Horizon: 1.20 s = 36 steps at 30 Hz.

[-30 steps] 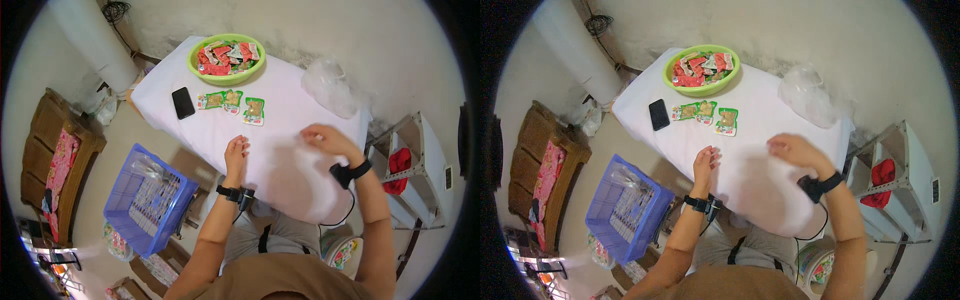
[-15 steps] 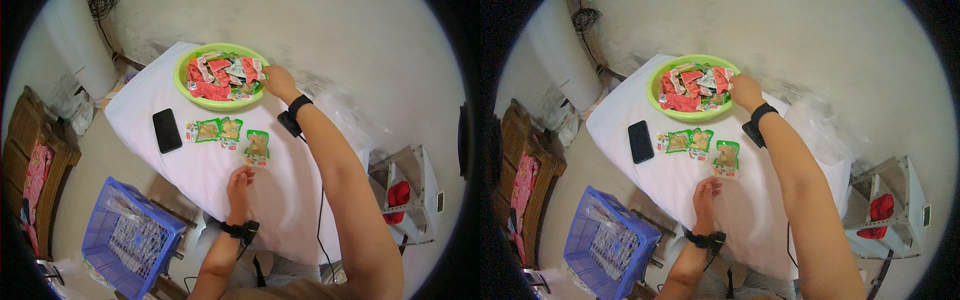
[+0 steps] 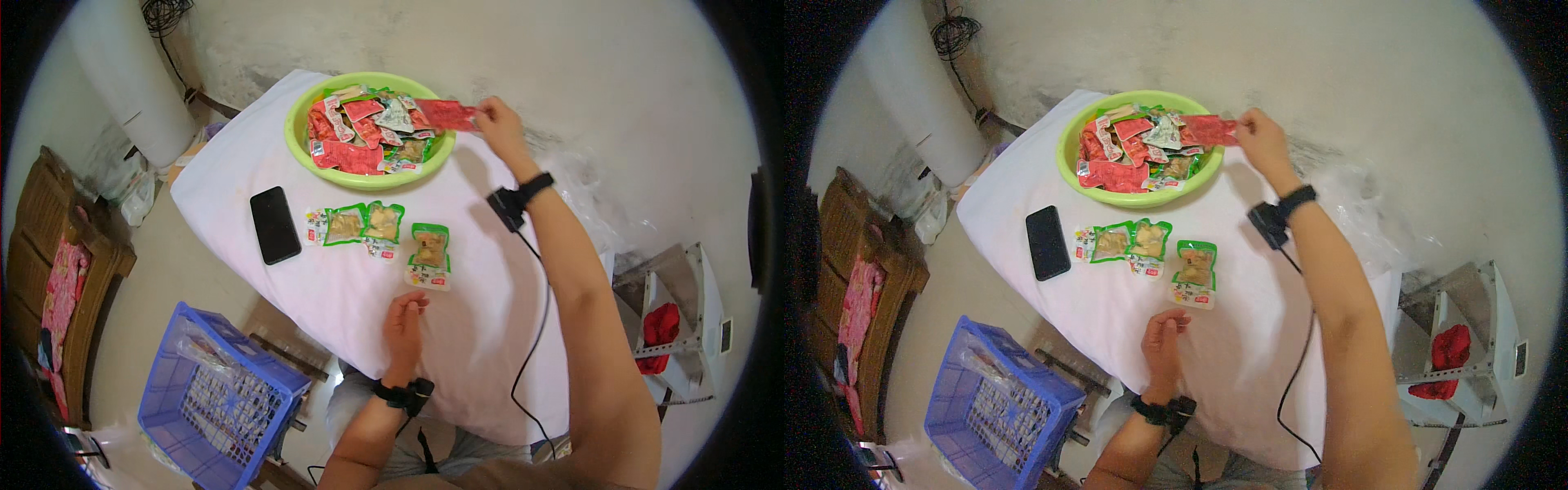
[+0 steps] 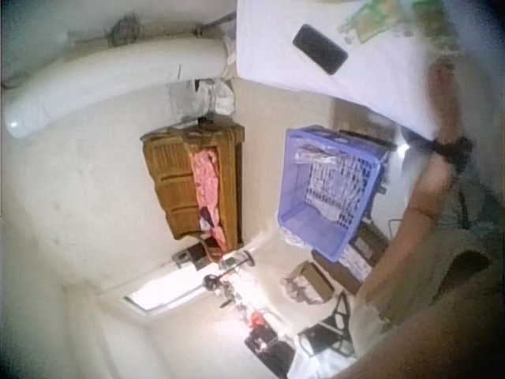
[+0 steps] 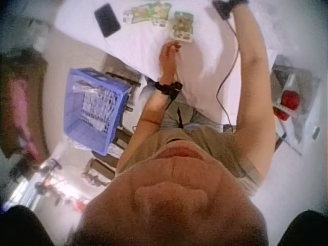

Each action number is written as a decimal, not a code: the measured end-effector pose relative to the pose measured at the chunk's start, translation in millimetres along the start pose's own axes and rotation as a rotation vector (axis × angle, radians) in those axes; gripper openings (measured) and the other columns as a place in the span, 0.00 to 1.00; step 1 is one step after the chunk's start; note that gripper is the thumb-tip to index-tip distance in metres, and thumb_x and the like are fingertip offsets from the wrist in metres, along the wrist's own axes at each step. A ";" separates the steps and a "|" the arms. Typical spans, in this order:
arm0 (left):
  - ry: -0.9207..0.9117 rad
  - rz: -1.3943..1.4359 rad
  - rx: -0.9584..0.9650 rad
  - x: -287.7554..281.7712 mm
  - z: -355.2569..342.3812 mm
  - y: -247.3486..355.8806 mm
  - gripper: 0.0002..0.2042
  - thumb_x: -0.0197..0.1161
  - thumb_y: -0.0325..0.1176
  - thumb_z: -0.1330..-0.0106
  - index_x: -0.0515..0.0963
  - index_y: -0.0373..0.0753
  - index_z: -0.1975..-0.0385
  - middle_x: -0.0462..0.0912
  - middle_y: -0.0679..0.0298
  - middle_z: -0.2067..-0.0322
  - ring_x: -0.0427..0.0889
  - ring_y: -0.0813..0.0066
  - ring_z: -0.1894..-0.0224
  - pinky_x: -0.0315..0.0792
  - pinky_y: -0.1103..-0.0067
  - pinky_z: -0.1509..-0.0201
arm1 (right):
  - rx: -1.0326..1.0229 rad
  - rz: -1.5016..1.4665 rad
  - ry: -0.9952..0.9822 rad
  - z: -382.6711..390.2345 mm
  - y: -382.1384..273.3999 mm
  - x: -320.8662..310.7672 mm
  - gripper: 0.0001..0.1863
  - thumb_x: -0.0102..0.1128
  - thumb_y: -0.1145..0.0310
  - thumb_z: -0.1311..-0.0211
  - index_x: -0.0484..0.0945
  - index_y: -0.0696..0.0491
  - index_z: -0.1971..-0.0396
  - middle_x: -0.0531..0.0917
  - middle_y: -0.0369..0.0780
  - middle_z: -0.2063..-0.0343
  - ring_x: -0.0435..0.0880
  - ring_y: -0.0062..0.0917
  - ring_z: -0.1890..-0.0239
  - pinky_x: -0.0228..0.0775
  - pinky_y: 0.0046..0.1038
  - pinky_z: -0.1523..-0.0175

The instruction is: The person sorts various food packets from a bowl and crate on a table, then places selected items into a clear plastic bag and puts the filled bag into a crate.

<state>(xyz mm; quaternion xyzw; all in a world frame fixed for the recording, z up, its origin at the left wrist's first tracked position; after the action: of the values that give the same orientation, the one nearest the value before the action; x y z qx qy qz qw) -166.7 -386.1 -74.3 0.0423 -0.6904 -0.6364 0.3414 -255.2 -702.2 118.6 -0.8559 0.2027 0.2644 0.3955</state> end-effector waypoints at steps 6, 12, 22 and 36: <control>0.030 -0.023 0.041 -4.8 0.1 0.7 0.09 0.47 0.30 0.33 0.72 0.35 0.59 0.78 0.64 0.62 0.77 0.77 0.61 0.70 0.81 0.57 | 0.391 -0.415 -0.667 79.0 37.8 -45.7 0.08 0.58 0.64 0.43 0.76 0.52 0.69 0.77 0.30 0.78 0.72 0.11 0.77 0.64 0.15 0.73; 0.050 -0.011 0.036 -3.4 -0.8 -1.6 0.09 0.47 0.30 0.32 0.72 0.35 0.58 0.78 0.64 0.62 0.77 0.77 0.61 0.70 0.81 0.56 | 0.113 0.042 -0.771 104.8 37.2 6.0 0.10 0.54 0.63 0.44 0.76 0.55 0.71 0.79 0.39 0.77 0.76 0.27 0.74 0.68 0.27 0.67; 0.030 0.014 0.039 -4.3 1.8 -1.3 0.09 0.48 0.29 0.33 0.73 0.35 0.59 0.77 0.64 0.62 0.77 0.76 0.62 0.69 0.80 0.56 | -0.383 0.410 -0.386 18.8 -79.1 135.0 0.10 0.56 0.67 0.52 0.79 0.53 0.69 0.78 0.44 0.67 0.77 0.37 0.60 0.70 0.36 0.57; 0.028 0.029 0.028 3.1 2.6 -0.3 0.09 0.47 0.28 0.33 0.74 0.35 0.60 0.78 0.65 0.63 0.77 0.78 0.62 0.69 0.82 0.57 | -0.016 -0.079 -0.070 -13.0 -11.3 81.7 0.14 0.51 0.64 0.44 0.77 0.56 0.63 0.80 0.47 0.71 0.78 0.37 0.71 0.71 0.32 0.62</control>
<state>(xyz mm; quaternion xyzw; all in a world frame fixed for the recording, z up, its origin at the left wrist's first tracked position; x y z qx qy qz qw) -170.5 -385.5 -73.2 0.0458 -0.6950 -0.6210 0.3596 -181.6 -716.8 82.0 -0.8566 0.1525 0.2802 0.4055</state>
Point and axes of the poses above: each hand's wrist, its own z-axis away from the middle knuckle, its own x-axis out of the palm, y = z × x, the point moved 8 cm from there along -z, towards the middle knuckle
